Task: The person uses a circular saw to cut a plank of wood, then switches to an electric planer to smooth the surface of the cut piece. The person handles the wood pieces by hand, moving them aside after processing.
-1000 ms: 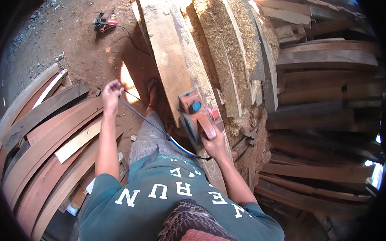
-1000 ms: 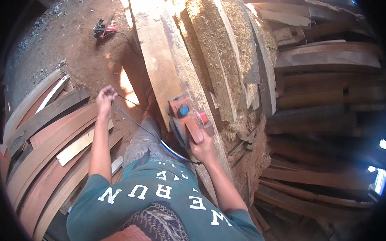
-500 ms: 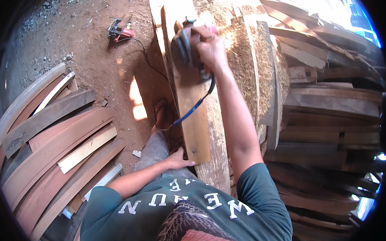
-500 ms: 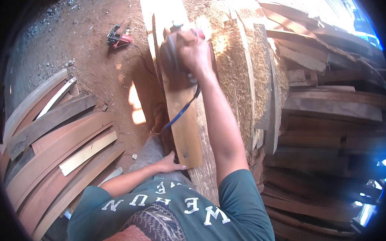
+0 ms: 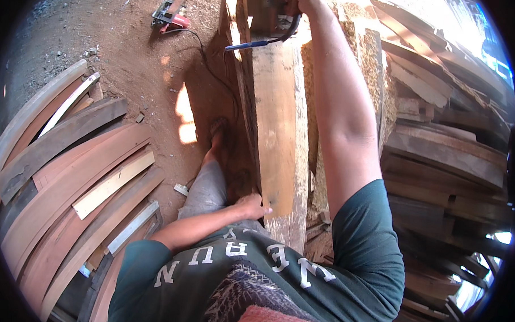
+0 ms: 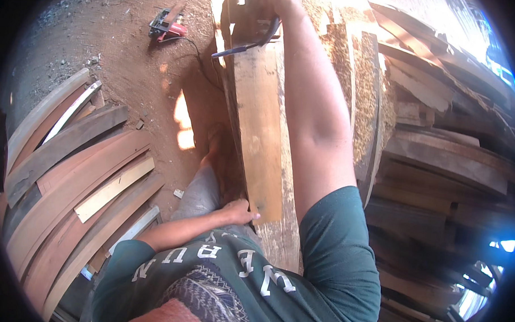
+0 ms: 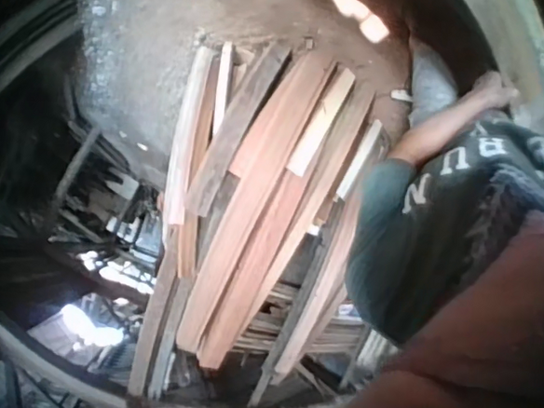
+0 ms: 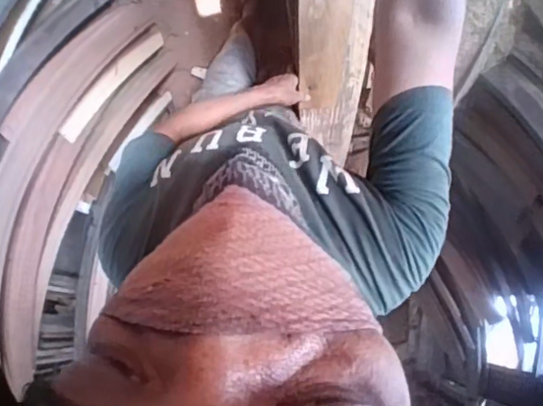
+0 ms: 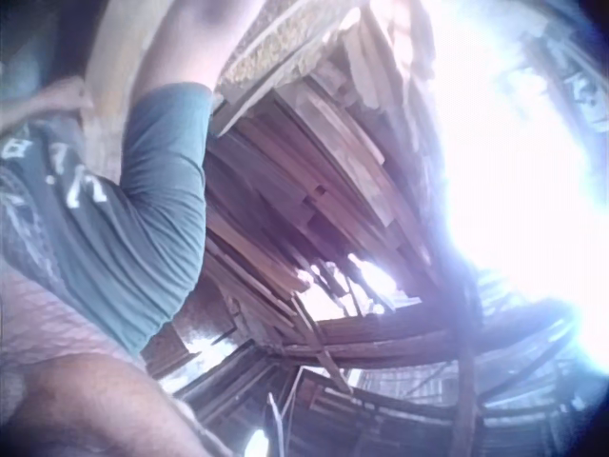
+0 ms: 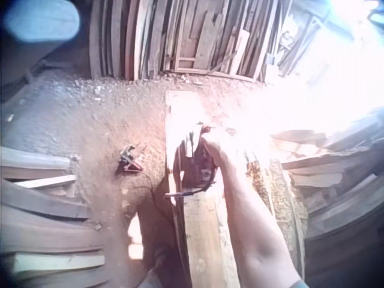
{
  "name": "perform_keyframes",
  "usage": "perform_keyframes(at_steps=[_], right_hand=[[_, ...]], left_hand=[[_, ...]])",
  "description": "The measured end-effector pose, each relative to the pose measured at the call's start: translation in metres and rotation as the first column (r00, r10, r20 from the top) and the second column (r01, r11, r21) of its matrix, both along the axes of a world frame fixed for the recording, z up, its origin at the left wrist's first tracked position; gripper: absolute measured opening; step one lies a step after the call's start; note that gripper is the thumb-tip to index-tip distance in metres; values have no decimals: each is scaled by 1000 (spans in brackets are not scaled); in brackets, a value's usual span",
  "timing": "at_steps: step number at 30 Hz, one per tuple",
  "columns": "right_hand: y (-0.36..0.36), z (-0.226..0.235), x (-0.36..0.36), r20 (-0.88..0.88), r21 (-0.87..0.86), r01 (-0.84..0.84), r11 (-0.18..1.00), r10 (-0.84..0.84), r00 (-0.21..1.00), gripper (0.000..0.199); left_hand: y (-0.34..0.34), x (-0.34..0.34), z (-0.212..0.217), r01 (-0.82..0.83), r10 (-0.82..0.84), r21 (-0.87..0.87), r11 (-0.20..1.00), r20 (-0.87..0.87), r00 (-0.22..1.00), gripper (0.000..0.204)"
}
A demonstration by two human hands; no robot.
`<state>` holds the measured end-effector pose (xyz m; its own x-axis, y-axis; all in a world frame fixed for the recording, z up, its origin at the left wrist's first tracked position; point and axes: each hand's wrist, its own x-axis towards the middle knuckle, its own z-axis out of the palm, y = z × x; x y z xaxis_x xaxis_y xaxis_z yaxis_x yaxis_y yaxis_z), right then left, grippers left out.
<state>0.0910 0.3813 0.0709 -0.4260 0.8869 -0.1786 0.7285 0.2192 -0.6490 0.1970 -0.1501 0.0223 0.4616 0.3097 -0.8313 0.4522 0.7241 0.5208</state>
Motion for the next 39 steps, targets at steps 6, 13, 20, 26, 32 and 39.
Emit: perform_keyframes(at_steps=[6, 13, 20, 26, 32, 39], right_hand=[[-153, 15, 62, -171, -13, -4, 1000, 2, 985, 26], [-448, 1, 257, -228, -12, -28, 1000, 24, 973, 38], [-646, 62, 372, -52, -414, 244, 877, -290, 956, 34], [-547, 51, 307, -153, -269, 206, 941, -253, 955, 32], [-360, 39, 189, -138, -199, 102, 975, -131, 982, 24], [-170, 26, 51, -161, 205, -40, 978, 74, 984, 29]], left_hand=[[-30, 14, -26, -71, 89, 210, 975, -76, 993, 85], [-79, -43, -26, 8, 5, 128, 992, -107, 994, 85], [-139, -39, -59, -308, 308, 47, 950, 5, 951, 81], [-103, 20, -42, -461, 425, 160, 873, 215, 879, 67], [-51, 16, -2, -287, 319, 194, 938, -156, 935, 85], [-47, 2, -27, -257, 262, 219, 941, 7, 965, 97]])
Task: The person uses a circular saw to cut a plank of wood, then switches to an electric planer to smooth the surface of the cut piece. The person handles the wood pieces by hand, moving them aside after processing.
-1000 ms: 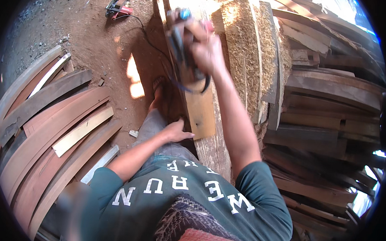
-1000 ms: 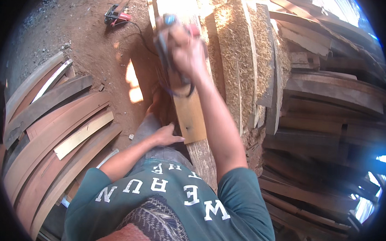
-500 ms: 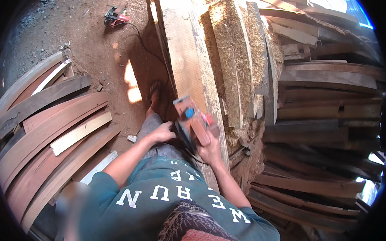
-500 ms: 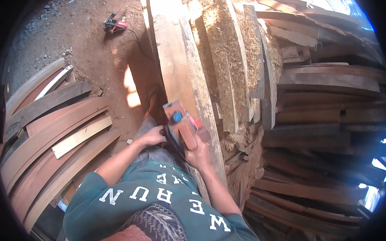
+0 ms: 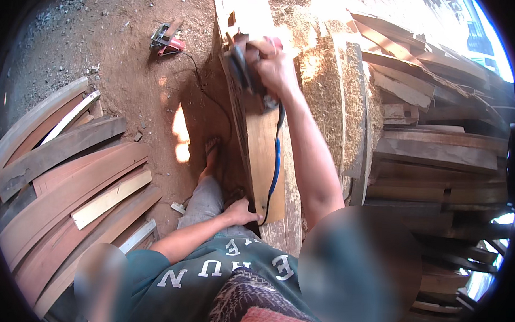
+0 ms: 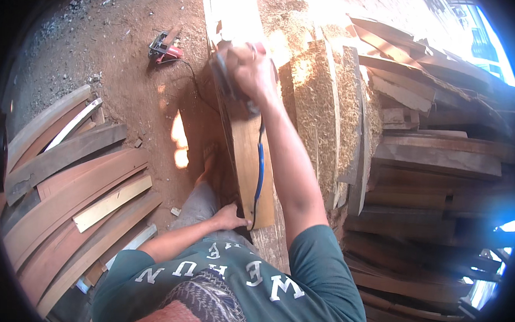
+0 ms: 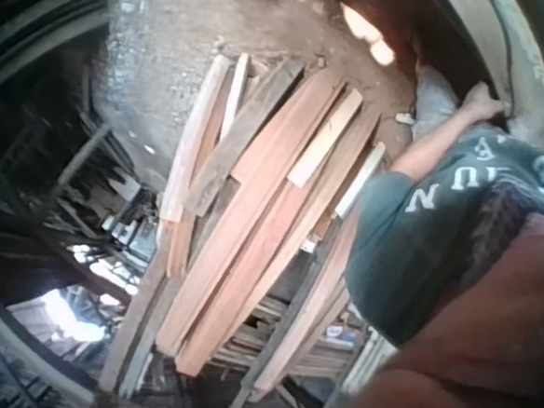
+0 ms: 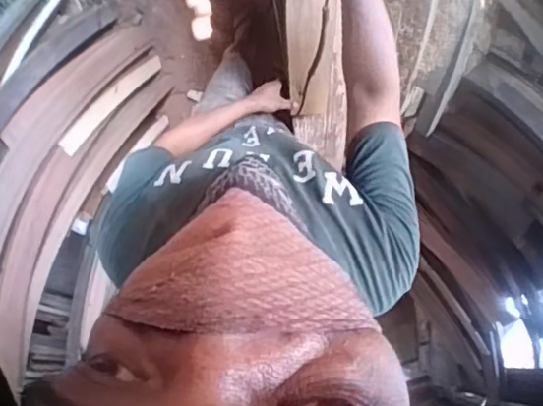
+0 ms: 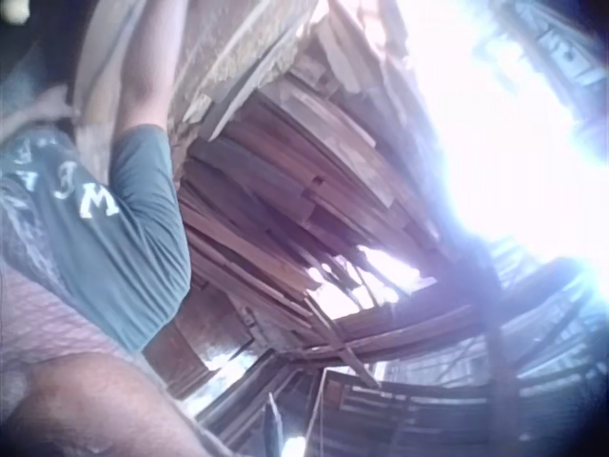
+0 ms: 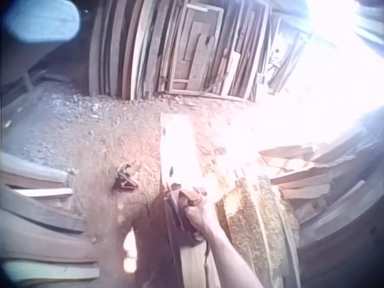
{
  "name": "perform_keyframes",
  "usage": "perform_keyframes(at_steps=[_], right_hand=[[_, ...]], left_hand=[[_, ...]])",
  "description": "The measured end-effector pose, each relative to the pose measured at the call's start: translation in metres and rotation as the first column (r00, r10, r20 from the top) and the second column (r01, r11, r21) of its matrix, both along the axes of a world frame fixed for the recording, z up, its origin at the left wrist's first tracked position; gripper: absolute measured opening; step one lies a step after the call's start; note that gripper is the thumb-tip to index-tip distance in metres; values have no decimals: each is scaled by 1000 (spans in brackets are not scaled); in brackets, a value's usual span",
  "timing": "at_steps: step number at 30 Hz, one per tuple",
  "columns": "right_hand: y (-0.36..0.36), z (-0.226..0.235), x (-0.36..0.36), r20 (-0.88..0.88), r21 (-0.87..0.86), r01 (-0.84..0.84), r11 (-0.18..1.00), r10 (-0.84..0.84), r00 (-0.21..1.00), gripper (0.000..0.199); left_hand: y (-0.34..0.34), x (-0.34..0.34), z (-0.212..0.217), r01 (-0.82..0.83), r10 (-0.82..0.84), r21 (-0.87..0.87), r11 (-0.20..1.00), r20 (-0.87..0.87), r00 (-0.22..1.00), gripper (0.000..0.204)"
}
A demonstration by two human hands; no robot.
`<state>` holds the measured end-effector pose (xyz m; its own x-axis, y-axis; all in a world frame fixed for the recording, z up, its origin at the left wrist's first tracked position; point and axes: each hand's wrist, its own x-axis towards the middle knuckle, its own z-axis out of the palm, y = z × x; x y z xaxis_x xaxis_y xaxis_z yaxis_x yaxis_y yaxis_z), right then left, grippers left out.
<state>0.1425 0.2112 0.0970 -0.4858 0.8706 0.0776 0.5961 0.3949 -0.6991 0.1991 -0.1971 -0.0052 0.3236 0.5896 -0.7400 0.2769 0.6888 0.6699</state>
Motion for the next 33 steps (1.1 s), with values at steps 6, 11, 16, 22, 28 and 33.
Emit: perform_keyframes(at_steps=[6, 11, 16, 22, 28, 33], right_hand=[[160, -18, -85, 227, 61, -117, 991, 101, 969, 19], [165, -20, -65, 134, -104, -67, 992, 80, 988, 21], [28, 14, 13, 34, -320, 107, 941, -101, 994, 39], [57, 21, 4, 48, -388, 170, 906, -165, 985, 31], [232, -22, -67, 62, 205, 37, 978, -50, 997, 20], [208, -33, -44, -237, 321, 0, 947, 80, 968, 22]], left_hand=[[22, -10, -1, 262, -273, -155, 952, -50, 961, 96], [39, -14, 4, 359, -363, -242, 901, 29, 931, 92], [54, -25, 12, 311, -309, -274, 910, 54, 950, 90], [53, -25, 8, 272, -258, -219, 937, 94, 962, 87], [44, -23, 6, 349, -351, -211, 913, 29, 936, 84], [37, -20, -3, 306, -303, -146, 941, 39, 952, 81]])
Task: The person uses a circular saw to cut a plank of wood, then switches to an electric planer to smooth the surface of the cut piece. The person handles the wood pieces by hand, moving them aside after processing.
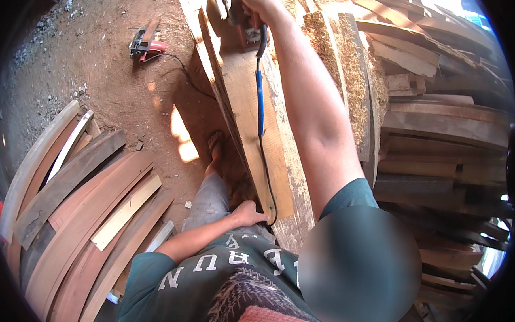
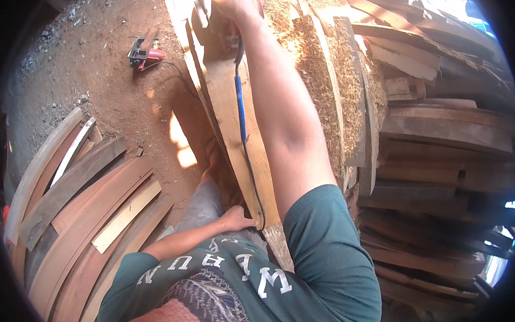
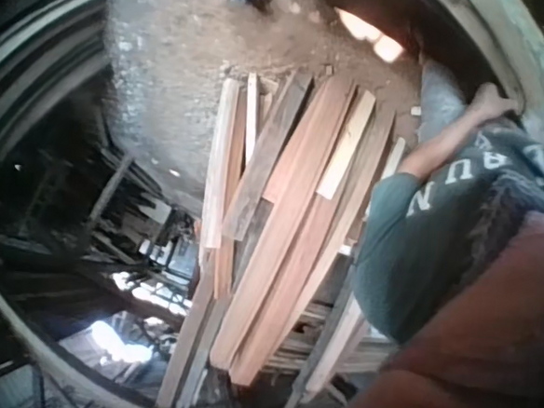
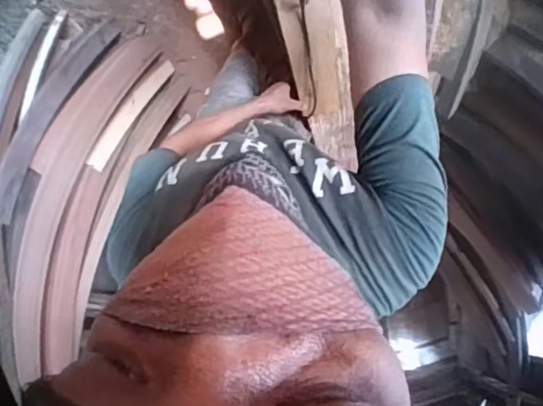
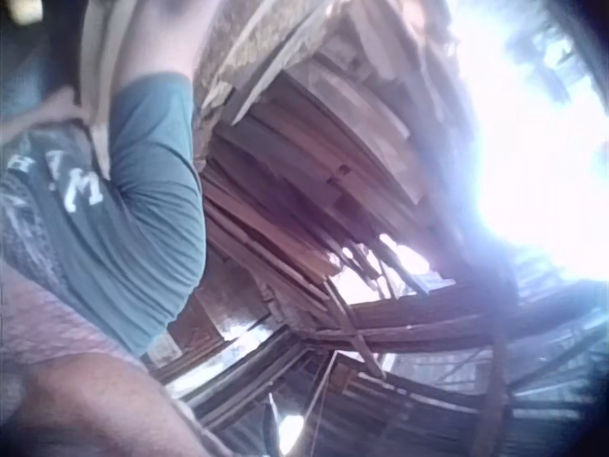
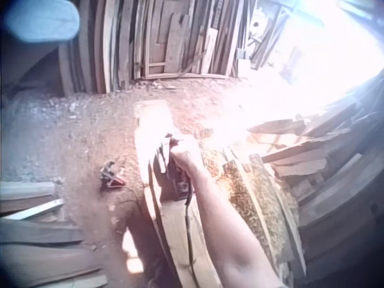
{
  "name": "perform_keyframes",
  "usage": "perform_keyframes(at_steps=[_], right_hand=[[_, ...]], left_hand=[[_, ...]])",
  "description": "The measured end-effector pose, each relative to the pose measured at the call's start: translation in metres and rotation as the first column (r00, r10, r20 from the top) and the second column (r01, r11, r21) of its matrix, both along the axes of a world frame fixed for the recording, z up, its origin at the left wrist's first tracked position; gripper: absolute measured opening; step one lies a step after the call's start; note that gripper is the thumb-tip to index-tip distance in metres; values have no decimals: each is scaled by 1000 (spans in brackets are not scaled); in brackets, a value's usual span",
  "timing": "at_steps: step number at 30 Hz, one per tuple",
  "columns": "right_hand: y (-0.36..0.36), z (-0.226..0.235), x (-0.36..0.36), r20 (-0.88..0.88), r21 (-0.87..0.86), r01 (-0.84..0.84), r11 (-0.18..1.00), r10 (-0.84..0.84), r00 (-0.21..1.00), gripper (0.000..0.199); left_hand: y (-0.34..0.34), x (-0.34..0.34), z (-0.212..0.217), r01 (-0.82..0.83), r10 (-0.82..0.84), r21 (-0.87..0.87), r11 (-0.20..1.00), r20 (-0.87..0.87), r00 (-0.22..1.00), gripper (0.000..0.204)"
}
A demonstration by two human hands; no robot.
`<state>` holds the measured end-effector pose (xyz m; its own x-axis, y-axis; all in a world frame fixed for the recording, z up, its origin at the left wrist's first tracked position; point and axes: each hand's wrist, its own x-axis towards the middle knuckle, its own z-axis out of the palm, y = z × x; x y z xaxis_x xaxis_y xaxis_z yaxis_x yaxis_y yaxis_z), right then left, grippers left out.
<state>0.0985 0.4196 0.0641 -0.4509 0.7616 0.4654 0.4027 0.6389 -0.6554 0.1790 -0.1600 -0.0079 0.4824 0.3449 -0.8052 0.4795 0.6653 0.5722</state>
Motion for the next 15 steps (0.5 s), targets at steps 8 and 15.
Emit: perform_keyframes(at_steps=[8, 15], right_hand=[[-247, 48, 128, 251, -597, 205, 776, -62, 966, 26], [-509, 56, 337, 44, -860, 174, 480, -271, 962, 35]], left_hand=[[-57, 28, -41, -460, 448, 36, 887, 168, 878, 100], [-74, 47, -22, -675, 677, -69, 734, -1, 736, 67]])
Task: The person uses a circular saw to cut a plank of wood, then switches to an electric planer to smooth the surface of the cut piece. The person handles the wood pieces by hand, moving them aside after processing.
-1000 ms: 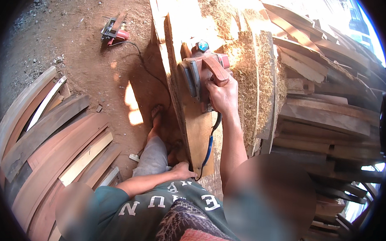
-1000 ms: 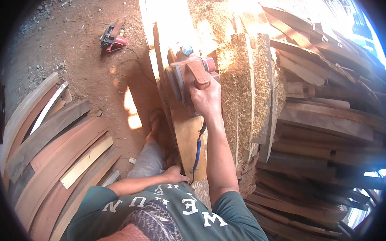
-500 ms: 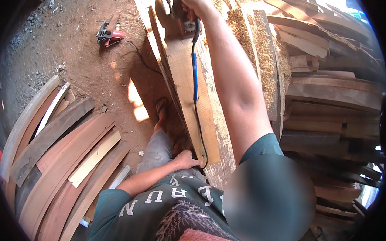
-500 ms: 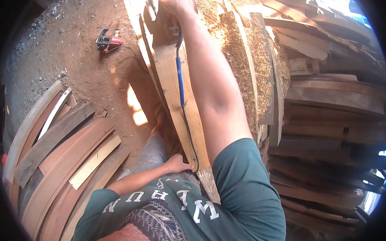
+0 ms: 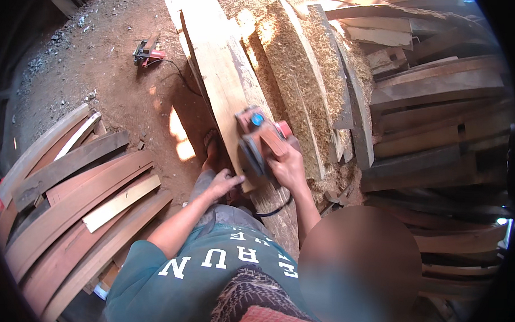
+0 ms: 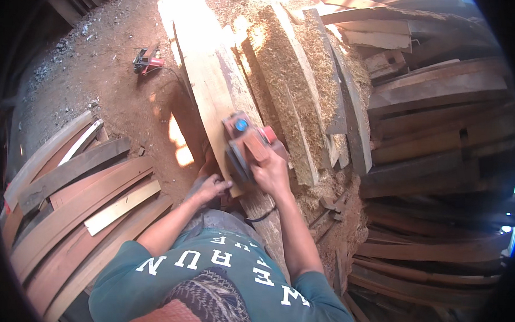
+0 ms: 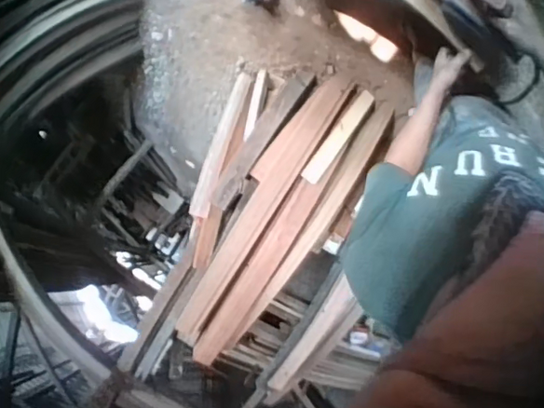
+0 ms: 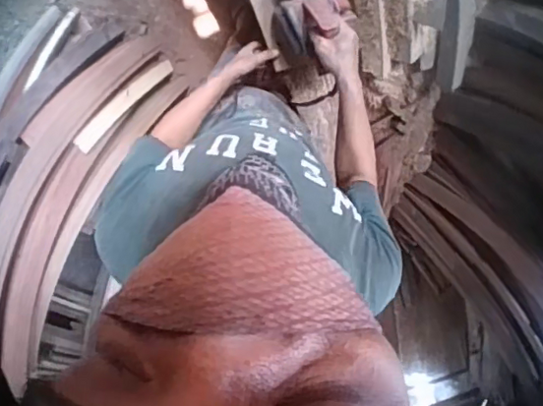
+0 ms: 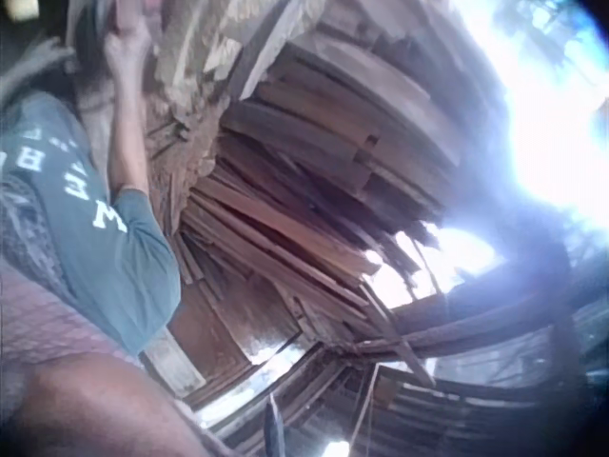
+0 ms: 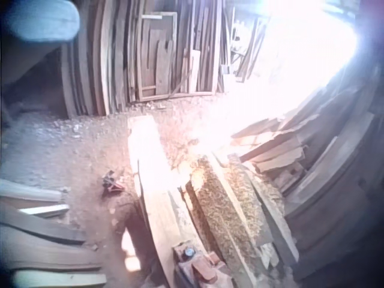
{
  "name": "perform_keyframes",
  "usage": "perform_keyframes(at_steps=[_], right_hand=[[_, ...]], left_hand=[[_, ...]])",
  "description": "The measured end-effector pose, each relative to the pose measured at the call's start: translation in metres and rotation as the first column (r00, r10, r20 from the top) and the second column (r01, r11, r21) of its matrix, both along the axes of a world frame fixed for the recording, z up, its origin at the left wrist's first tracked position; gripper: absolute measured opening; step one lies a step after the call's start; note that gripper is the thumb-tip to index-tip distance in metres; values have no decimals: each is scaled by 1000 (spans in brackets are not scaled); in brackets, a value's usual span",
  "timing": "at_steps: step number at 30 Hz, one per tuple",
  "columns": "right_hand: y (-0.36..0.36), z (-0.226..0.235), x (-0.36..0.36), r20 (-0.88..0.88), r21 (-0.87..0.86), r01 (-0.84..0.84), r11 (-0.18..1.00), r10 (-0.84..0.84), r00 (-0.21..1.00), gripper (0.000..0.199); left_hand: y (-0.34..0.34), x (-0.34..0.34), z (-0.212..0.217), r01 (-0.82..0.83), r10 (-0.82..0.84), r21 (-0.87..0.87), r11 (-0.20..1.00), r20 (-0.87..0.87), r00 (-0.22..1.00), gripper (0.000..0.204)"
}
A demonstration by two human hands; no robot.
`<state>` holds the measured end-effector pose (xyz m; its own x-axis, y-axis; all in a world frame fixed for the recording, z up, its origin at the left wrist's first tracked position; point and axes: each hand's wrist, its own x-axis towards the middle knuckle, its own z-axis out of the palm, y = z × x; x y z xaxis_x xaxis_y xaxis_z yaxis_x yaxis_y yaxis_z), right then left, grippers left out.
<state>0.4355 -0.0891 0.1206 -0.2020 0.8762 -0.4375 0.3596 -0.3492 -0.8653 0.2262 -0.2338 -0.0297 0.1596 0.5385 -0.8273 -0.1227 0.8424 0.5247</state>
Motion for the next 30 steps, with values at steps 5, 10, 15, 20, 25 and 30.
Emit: perform_keyframes(at_steps=[5, 10, 15, 20, 25, 30], right_hand=[[-88, 36, 107, 95, -47, 134, 990, -129, 987, 45], [-139, 37, 182, 169, 11, 250, 968, -248, 954, 37], [-177, 30, 228, 209, -33, 340, 940, -326, 922, 34], [-194, 14, 229, 132, -2, 288, 958, -285, 949, 34], [-193, 23, 215, 89, -54, 297, 953, -292, 952, 35], [-189, 6, 212, 5, 105, 225, 969, -226, 974, 34]], left_hand=[[-8, 7, -5, 174, -142, 97, 980, -271, 952, 80], [-35, 13, 9, 200, -176, 78, 977, -248, 953, 71], [-88, 55, 23, 192, -161, 148, 970, -200, 966, 73], [-108, 102, 24, -89, 90, 15, 996, -87, 992, 70], [-77, 84, 71, -369, 368, 122, 921, 34, 929, 56], [-19, 46, 201, -397, 390, 236, 887, 76, 918, 83]])
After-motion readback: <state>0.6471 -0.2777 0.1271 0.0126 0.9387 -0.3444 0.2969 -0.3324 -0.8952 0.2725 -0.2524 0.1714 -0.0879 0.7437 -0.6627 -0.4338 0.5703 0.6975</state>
